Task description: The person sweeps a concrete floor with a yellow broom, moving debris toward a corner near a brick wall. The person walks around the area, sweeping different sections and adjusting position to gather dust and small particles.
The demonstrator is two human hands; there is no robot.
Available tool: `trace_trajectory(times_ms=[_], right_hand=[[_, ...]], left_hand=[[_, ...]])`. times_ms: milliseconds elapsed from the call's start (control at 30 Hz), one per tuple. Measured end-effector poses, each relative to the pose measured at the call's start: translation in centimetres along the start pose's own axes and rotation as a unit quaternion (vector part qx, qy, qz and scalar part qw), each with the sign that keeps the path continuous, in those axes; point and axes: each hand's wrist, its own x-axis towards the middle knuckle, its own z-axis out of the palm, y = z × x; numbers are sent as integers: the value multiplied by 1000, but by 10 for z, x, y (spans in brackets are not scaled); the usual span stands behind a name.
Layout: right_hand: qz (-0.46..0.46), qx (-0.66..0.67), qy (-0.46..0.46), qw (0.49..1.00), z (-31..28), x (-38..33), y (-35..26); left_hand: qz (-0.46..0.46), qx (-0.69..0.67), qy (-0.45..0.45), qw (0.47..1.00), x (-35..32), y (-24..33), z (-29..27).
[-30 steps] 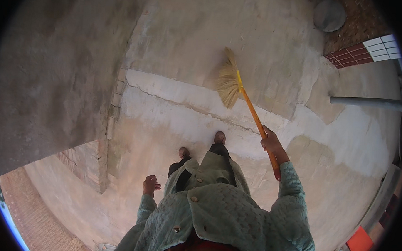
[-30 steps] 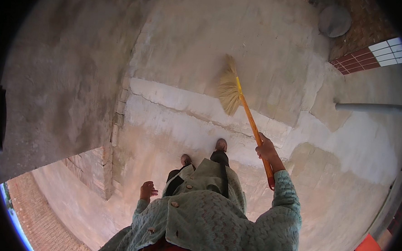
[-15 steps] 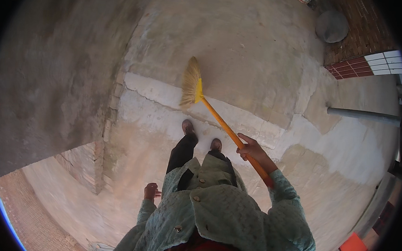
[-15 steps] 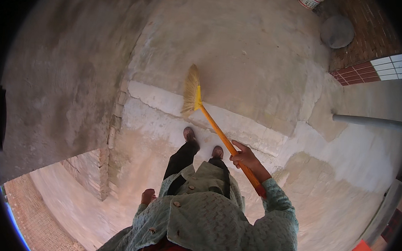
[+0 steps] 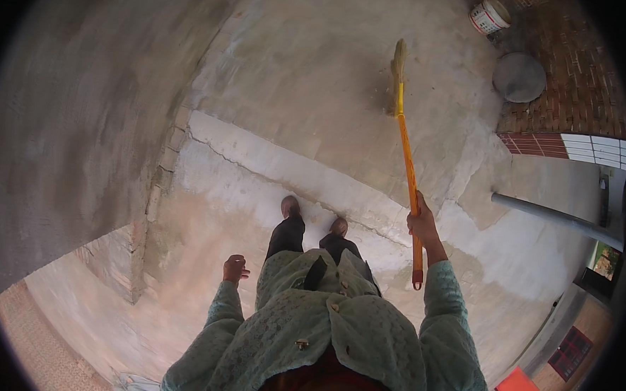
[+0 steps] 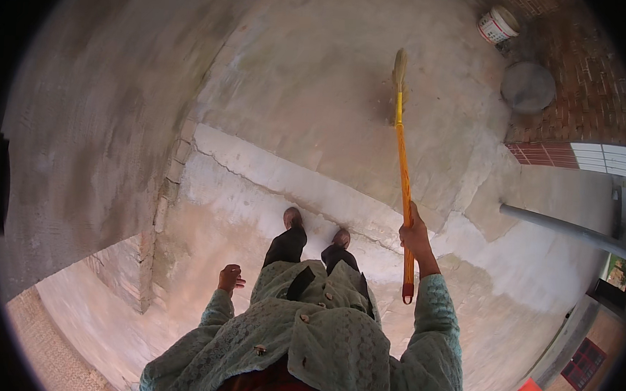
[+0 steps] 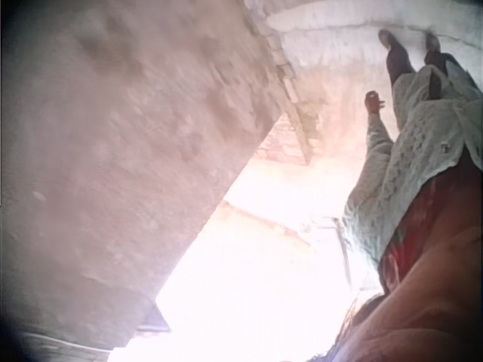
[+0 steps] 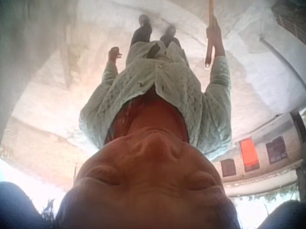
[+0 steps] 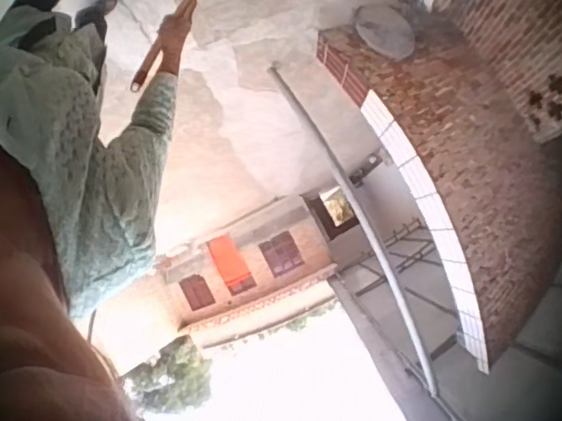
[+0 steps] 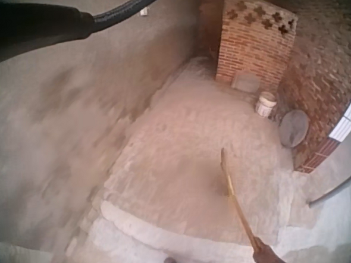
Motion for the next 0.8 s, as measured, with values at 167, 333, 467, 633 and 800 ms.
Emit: trace_trajectory(times_ms=[167,333,467,633,800], right_hand=[[12,254,-133,958,-14,-56,-1],[48,242,-246,937,-20,-25,36],[-2,145,-260,955,-43,63,71],[101,223,-162,956,-133,164,59],[28,100,-39,994,-211,224,-4]], left_hand=[[-6,59,-12,998,13,57,20],[90,44,11,995,7,135,69],[114,8,55,992,-40,160,102],[-3,40,82,996,-94,149,138],[-34,14,122,992,-127,128,167]])
